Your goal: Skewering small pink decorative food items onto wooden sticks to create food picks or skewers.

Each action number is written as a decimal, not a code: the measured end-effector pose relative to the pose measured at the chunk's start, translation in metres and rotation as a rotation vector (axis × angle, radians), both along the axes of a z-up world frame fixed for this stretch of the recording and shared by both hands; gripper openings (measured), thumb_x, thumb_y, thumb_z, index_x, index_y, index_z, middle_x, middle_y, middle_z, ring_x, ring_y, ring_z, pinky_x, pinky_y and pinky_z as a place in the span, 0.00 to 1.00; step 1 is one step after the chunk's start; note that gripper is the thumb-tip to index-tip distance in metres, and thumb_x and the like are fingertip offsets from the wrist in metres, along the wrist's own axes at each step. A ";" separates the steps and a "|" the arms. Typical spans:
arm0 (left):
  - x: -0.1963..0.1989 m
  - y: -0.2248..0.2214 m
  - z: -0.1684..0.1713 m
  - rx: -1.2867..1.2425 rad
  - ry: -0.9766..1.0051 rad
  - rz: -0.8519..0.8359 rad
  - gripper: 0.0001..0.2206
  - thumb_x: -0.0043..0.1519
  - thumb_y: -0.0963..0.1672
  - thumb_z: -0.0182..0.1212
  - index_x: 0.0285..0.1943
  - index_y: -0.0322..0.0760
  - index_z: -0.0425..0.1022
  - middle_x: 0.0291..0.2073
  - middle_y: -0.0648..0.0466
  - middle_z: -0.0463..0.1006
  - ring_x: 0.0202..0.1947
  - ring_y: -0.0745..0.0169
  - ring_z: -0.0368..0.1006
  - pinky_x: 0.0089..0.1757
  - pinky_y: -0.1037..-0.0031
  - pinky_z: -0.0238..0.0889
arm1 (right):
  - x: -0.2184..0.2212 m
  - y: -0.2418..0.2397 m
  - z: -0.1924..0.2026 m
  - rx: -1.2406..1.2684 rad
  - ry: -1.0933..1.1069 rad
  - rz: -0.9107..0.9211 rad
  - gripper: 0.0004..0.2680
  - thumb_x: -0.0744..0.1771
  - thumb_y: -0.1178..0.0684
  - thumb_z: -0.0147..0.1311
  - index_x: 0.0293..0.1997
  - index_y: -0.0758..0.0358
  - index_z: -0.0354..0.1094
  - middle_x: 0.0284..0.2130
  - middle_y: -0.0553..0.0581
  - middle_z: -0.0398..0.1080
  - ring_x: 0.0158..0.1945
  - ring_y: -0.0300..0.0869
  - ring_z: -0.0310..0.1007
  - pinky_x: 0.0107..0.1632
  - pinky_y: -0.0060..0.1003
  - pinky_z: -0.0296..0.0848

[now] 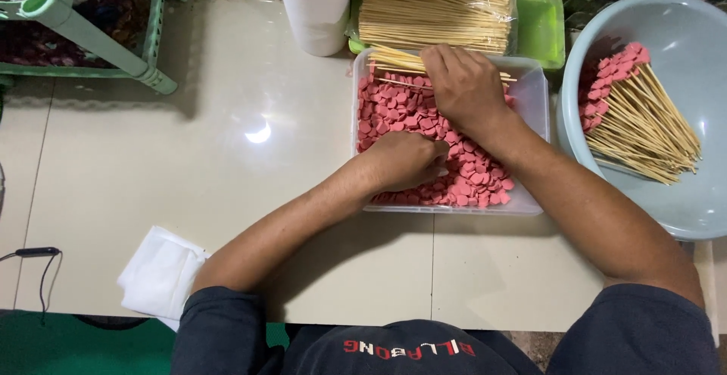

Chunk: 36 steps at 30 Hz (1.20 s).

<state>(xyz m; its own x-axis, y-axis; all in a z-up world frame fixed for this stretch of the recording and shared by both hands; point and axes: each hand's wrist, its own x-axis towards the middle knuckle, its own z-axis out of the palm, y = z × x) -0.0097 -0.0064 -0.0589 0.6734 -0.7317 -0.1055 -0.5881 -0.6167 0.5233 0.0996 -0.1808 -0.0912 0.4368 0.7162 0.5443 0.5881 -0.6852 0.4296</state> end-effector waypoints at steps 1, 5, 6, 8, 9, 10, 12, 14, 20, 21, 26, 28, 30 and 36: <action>0.001 -0.002 -0.004 0.000 -0.001 0.001 0.15 0.62 0.46 0.58 0.56 0.42 0.78 0.37 0.43 0.84 0.41 0.36 0.82 0.42 0.49 0.74 | -0.006 0.003 0.012 0.000 -0.001 0.001 0.08 0.73 0.51 0.35 0.39 0.52 0.61 0.29 0.44 0.59 0.34 0.42 0.73 0.34 0.36 0.68; 0.003 -0.006 -0.013 0.027 -0.020 0.009 0.13 0.67 0.51 0.56 0.43 0.40 0.73 0.32 0.47 0.82 0.30 0.41 0.77 0.27 0.49 0.66 | -0.020 0.007 0.041 0.073 0.080 -0.023 0.05 0.72 0.62 0.44 0.45 0.57 0.66 0.26 0.49 0.68 0.24 0.36 0.68 0.24 0.30 0.71; 0.004 -0.006 -0.014 0.011 -0.021 0.010 0.13 0.68 0.51 0.55 0.42 0.39 0.74 0.32 0.48 0.83 0.31 0.42 0.77 0.27 0.49 0.66 | -0.022 0.005 0.045 0.073 0.117 -0.042 0.05 0.72 0.62 0.45 0.45 0.57 0.66 0.26 0.50 0.67 0.24 0.37 0.67 0.24 0.32 0.71; 0.004 -0.006 -0.017 0.005 -0.034 0.004 0.12 0.68 0.50 0.54 0.41 0.39 0.74 0.32 0.48 0.82 0.30 0.42 0.77 0.26 0.50 0.65 | -0.020 0.004 0.045 0.078 0.101 -0.041 0.05 0.71 0.62 0.44 0.44 0.57 0.66 0.25 0.49 0.66 0.24 0.36 0.66 0.25 0.31 0.69; 0.004 -0.006 -0.018 0.000 -0.046 -0.004 0.12 0.68 0.50 0.54 0.40 0.39 0.75 0.31 0.48 0.82 0.29 0.42 0.77 0.26 0.50 0.64 | -0.020 0.002 0.044 0.083 0.086 -0.042 0.06 0.70 0.63 0.44 0.42 0.57 0.65 0.25 0.49 0.66 0.24 0.36 0.65 0.25 0.31 0.67; 0.004 -0.006 -0.020 -0.001 -0.045 -0.005 0.12 0.68 0.50 0.54 0.40 0.39 0.75 0.31 0.48 0.82 0.29 0.42 0.77 0.26 0.50 0.64 | -0.019 0.001 0.045 0.083 0.086 -0.044 0.06 0.70 0.63 0.44 0.42 0.57 0.65 0.25 0.49 0.66 0.24 0.36 0.65 0.25 0.31 0.67; 0.004 -0.006 -0.023 -0.002 -0.077 -0.015 0.12 0.68 0.49 0.52 0.40 0.39 0.74 0.29 0.48 0.81 0.28 0.43 0.77 0.24 0.50 0.65 | -0.018 -0.002 0.045 0.109 0.203 -0.081 0.06 0.73 0.62 0.43 0.46 0.59 0.67 0.25 0.50 0.67 0.22 0.37 0.66 0.22 0.32 0.70; 0.004 -0.006 -0.018 0.030 -0.053 -0.009 0.12 0.68 0.49 0.52 0.41 0.39 0.74 0.31 0.48 0.82 0.29 0.43 0.77 0.25 0.50 0.65 | -0.020 -0.004 0.050 0.167 0.275 -0.080 0.05 0.74 0.61 0.42 0.46 0.59 0.65 0.26 0.51 0.67 0.24 0.40 0.67 0.25 0.37 0.72; 0.003 -0.006 -0.014 0.041 -0.049 -0.020 0.13 0.68 0.50 0.54 0.42 0.38 0.74 0.31 0.48 0.82 0.30 0.43 0.77 0.25 0.50 0.66 | -0.022 -0.012 0.067 0.260 0.313 -0.098 0.05 0.76 0.60 0.43 0.46 0.63 0.64 0.27 0.52 0.65 0.25 0.41 0.64 0.26 0.38 0.72; 0.003 -0.006 -0.012 0.052 -0.044 -0.013 0.13 0.69 0.51 0.53 0.42 0.38 0.74 0.32 0.47 0.82 0.31 0.42 0.77 0.26 0.49 0.67 | -0.024 -0.013 0.074 0.254 0.293 -0.087 0.05 0.76 0.60 0.44 0.47 0.64 0.65 0.28 0.53 0.66 0.26 0.42 0.66 0.29 0.39 0.75; 0.004 -0.004 -0.015 0.022 -0.044 -0.026 0.12 0.68 0.50 0.54 0.40 0.38 0.75 0.31 0.48 0.82 0.31 0.44 0.77 0.25 0.50 0.65 | -0.031 -0.018 0.082 0.437 0.298 -0.049 0.05 0.78 0.57 0.42 0.49 0.64 0.63 0.27 0.54 0.65 0.24 0.42 0.63 0.24 0.39 0.67; 0.003 -0.004 -0.010 0.026 -0.042 -0.029 0.13 0.69 0.50 0.54 0.40 0.38 0.74 0.31 0.48 0.82 0.30 0.44 0.77 0.25 0.51 0.65 | -0.050 -0.014 0.100 0.520 0.302 -0.025 0.08 0.79 0.54 0.40 0.50 0.66 0.63 0.24 0.54 0.64 0.20 0.42 0.62 0.19 0.37 0.65; 0.002 -0.004 -0.002 0.046 -0.010 -0.019 0.12 0.68 0.50 0.56 0.42 0.39 0.75 0.32 0.48 0.82 0.33 0.43 0.78 0.26 0.50 0.67 | -0.080 -0.004 0.129 0.868 0.740 0.084 0.08 0.78 0.51 0.33 0.52 0.64 0.55 0.27 0.53 0.61 0.26 0.41 0.64 0.31 0.36 0.70; 0.001 -0.005 0.004 0.021 -0.009 0.017 0.15 0.66 0.52 0.56 0.37 0.39 0.77 0.31 0.49 0.82 0.31 0.45 0.76 0.26 0.52 0.64 | -0.124 -0.008 0.121 1.264 1.113 0.146 0.09 0.76 0.47 0.38 0.50 0.61 0.56 0.25 0.51 0.54 0.22 0.34 0.55 0.25 0.26 0.59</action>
